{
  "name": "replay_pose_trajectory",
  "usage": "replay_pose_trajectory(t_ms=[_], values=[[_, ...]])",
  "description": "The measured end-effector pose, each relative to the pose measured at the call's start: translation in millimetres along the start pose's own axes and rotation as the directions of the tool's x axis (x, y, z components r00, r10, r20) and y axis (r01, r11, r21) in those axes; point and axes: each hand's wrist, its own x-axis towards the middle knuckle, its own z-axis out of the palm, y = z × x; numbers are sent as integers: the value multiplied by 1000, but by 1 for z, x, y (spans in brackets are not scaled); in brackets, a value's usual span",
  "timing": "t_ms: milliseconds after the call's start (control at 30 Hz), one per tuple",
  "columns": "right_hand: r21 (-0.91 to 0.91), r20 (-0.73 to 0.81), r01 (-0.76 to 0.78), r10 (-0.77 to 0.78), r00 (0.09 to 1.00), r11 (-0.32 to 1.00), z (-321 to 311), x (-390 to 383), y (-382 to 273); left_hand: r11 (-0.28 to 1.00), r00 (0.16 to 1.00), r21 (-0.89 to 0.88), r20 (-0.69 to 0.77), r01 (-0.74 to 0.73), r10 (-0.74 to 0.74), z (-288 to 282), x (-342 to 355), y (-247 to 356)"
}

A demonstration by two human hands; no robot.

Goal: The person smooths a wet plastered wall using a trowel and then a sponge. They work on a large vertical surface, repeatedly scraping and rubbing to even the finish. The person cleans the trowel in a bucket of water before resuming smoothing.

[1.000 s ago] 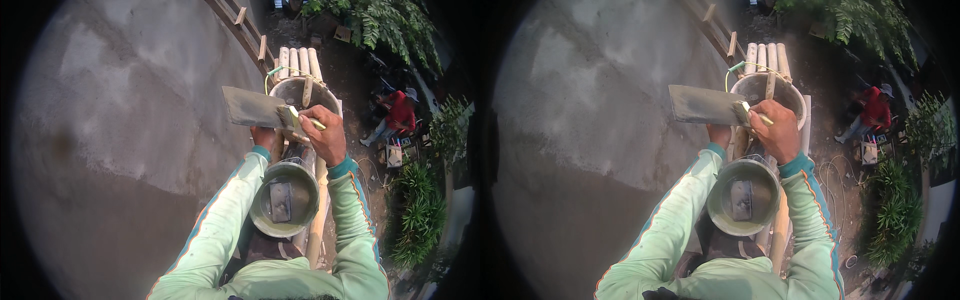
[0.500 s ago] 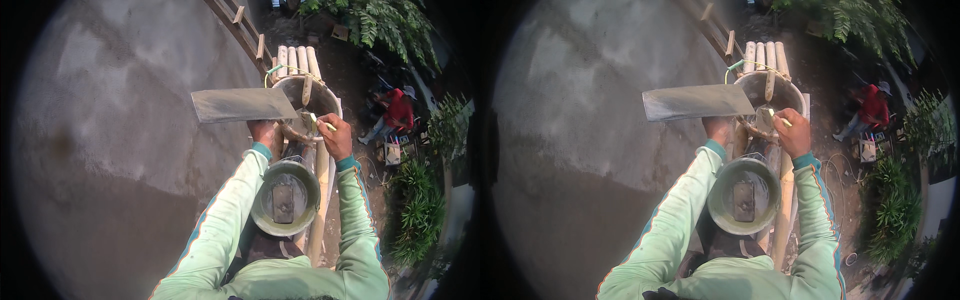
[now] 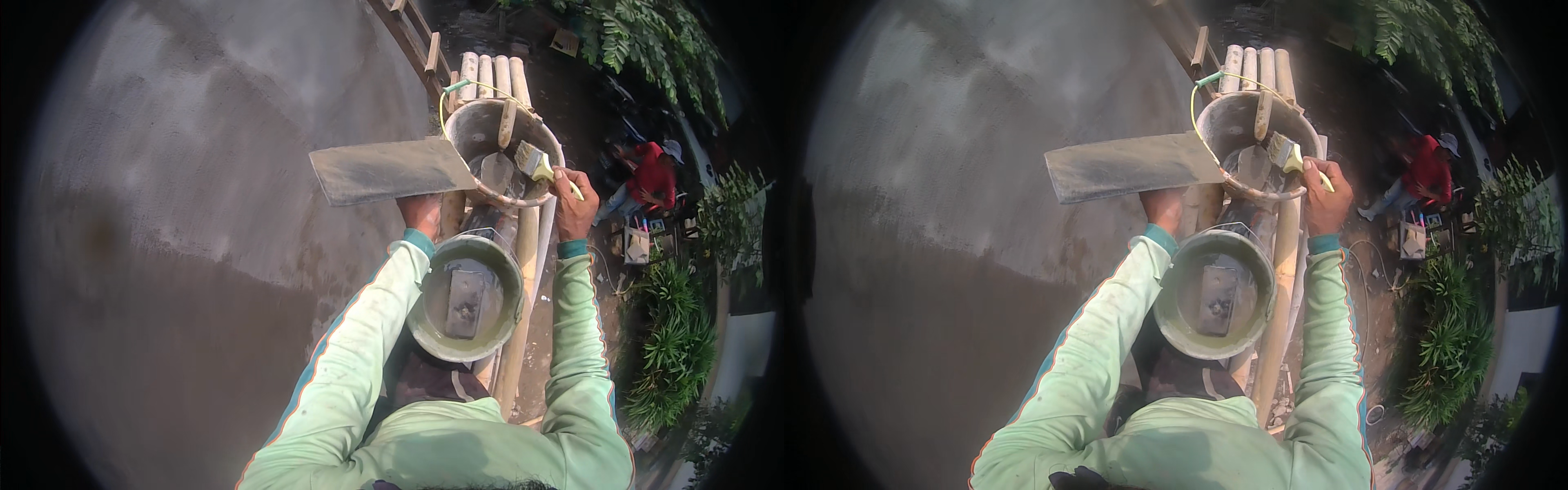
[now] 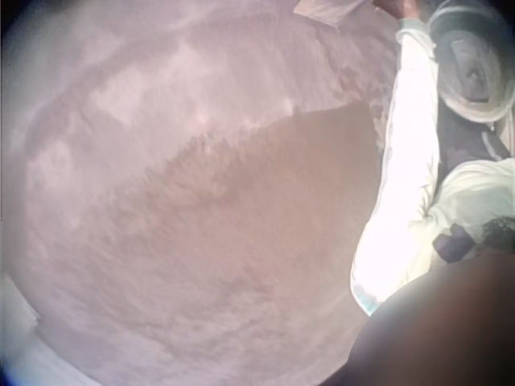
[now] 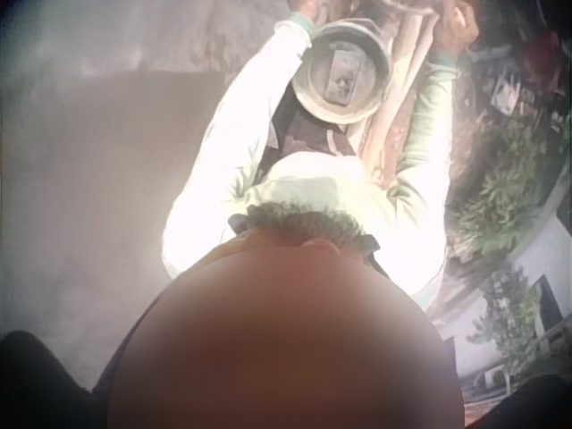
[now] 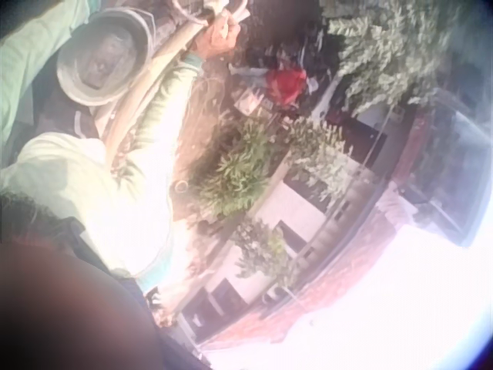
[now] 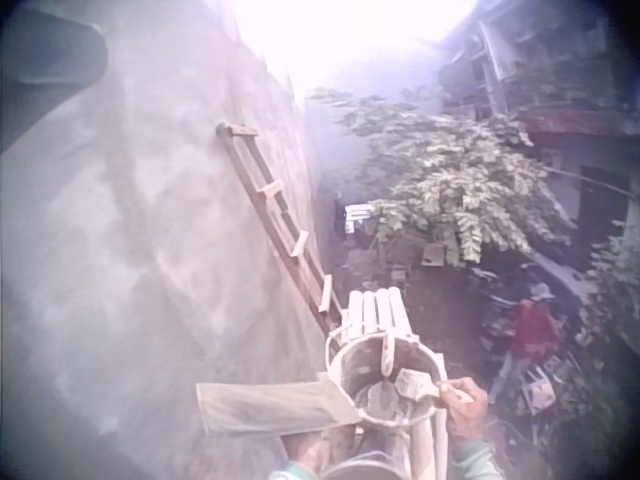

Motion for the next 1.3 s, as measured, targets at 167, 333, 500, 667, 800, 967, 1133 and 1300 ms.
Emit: replay_pose_trajectory(t_ms=[167,333,500,667,800,967,1133,1300], values=[[87,85,-120,113,990,989,6,-42,-6,995,999,-89,40,37,-33,-4,-1,-14],[-324,134,206,-171,976,924,12,-36,25,954,989,-262,54,148,-139,5,-8,-19],[-13,42,2,-2,999,1000,14,-54,-28,881,981,-432,81,194,-176,0,-13,-10],[80,-46,-99,103,994,992,15,-44,19,894,980,-404,118,192,-158,9,-17,6],[-107,143,36,-20,989,994,-18,-60,-54,784,945,-528,151,326,-291,-5,-10,24],[-505,582,277,86,808,817,-25,-127,-103,975,967,176,237,-139,95,-19,3,10],[-582,573,226,197,795,781,-30,-151,-44,988,969,73,217,-138,119,14,-8,23],[-219,319,50,23,947,974,-29,-79,-123,808,925,461,269,-367,267,15,16,-27]])
